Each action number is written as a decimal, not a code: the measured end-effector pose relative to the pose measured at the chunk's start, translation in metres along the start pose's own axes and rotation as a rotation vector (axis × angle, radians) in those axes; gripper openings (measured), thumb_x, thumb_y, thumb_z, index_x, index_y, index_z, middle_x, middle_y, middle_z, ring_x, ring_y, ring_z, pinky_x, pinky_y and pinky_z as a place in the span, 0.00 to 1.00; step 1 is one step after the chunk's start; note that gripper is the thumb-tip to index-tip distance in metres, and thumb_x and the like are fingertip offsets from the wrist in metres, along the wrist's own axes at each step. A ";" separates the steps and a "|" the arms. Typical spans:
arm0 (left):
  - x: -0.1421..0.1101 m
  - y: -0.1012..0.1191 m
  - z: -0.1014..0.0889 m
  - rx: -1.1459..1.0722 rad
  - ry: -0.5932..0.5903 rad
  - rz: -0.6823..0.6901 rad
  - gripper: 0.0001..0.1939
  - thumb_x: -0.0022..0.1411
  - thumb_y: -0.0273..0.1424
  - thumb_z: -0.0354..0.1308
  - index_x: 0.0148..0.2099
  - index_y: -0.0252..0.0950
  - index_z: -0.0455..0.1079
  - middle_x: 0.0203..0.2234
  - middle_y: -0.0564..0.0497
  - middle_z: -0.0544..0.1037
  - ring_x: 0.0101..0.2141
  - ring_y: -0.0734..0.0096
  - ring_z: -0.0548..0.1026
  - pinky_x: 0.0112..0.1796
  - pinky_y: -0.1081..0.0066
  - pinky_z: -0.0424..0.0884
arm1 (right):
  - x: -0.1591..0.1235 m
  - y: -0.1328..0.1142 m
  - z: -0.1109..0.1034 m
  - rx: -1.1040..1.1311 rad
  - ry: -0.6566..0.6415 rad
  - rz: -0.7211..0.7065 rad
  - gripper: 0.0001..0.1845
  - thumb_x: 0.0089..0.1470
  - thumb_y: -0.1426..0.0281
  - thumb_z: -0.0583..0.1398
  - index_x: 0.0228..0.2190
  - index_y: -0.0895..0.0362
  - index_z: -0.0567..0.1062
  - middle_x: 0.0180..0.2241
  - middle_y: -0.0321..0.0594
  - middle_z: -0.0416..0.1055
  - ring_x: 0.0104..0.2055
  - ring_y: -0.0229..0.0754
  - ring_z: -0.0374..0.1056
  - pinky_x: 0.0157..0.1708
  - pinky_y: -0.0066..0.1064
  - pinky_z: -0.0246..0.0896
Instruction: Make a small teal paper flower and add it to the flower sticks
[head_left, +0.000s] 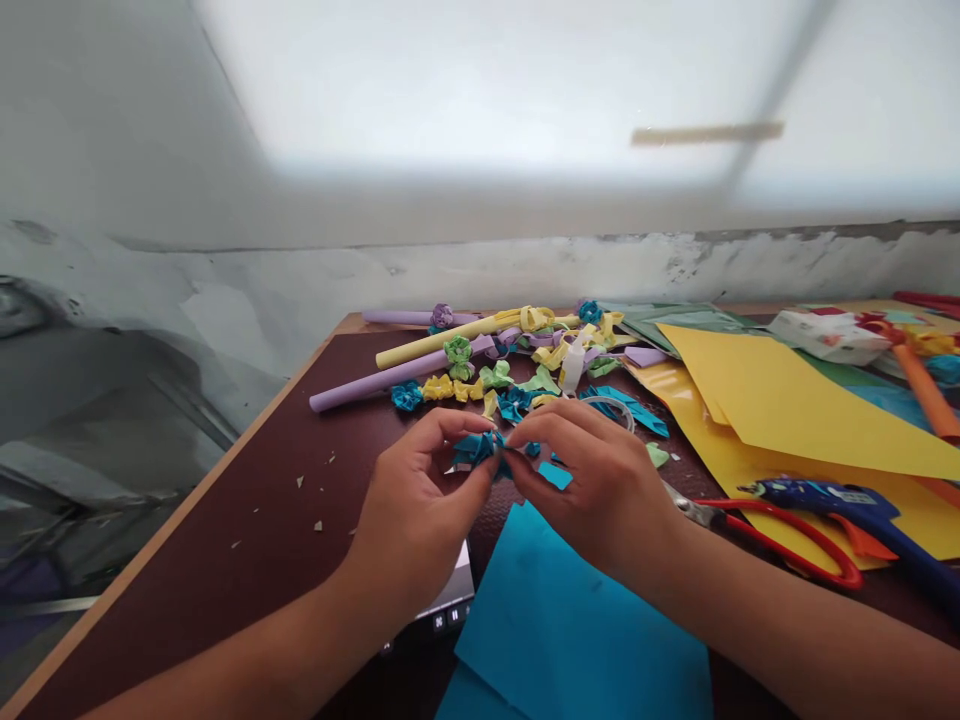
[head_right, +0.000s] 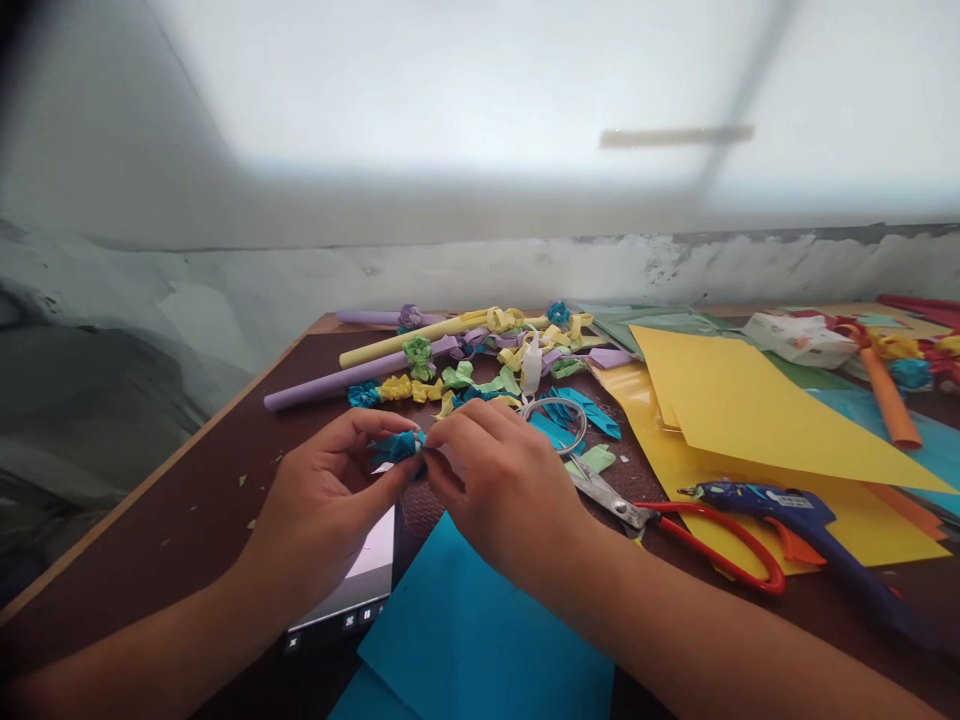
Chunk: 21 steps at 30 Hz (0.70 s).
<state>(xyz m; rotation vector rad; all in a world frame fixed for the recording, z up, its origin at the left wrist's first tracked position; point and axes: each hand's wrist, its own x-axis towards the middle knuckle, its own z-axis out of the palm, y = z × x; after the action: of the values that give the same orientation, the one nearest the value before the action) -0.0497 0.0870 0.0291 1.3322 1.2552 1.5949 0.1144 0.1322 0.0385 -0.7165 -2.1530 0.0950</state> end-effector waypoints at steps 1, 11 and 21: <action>-0.001 0.001 0.000 0.045 -0.001 0.021 0.08 0.57 0.26 0.69 0.40 0.40 0.77 0.36 0.54 0.82 0.39 0.72 0.80 0.39 0.76 0.76 | 0.000 -0.001 0.001 -0.003 -0.005 0.017 0.04 0.60 0.75 0.62 0.36 0.55 0.76 0.36 0.41 0.77 0.37 0.43 0.72 0.37 0.34 0.67; 0.002 -0.001 0.000 0.032 -0.002 -0.102 0.10 0.56 0.31 0.71 0.39 0.39 0.74 0.34 0.53 0.81 0.38 0.67 0.79 0.38 0.72 0.75 | 0.000 0.002 -0.001 -0.115 -0.081 -0.063 0.05 0.64 0.75 0.59 0.39 0.57 0.76 0.36 0.43 0.77 0.40 0.47 0.70 0.40 0.38 0.66; -0.007 -0.002 -0.007 0.338 -0.037 0.151 0.05 0.65 0.30 0.64 0.43 0.44 0.75 0.38 0.54 0.81 0.40 0.67 0.79 0.40 0.71 0.75 | 0.011 0.000 -0.003 0.423 -0.208 0.587 0.05 0.56 0.67 0.66 0.35 0.55 0.81 0.33 0.39 0.79 0.35 0.44 0.75 0.34 0.35 0.68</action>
<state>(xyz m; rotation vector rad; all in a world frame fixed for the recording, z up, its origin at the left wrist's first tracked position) -0.0547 0.0794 0.0251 1.6917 1.4787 1.4946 0.1114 0.1375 0.0479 -1.0906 -1.9461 0.9376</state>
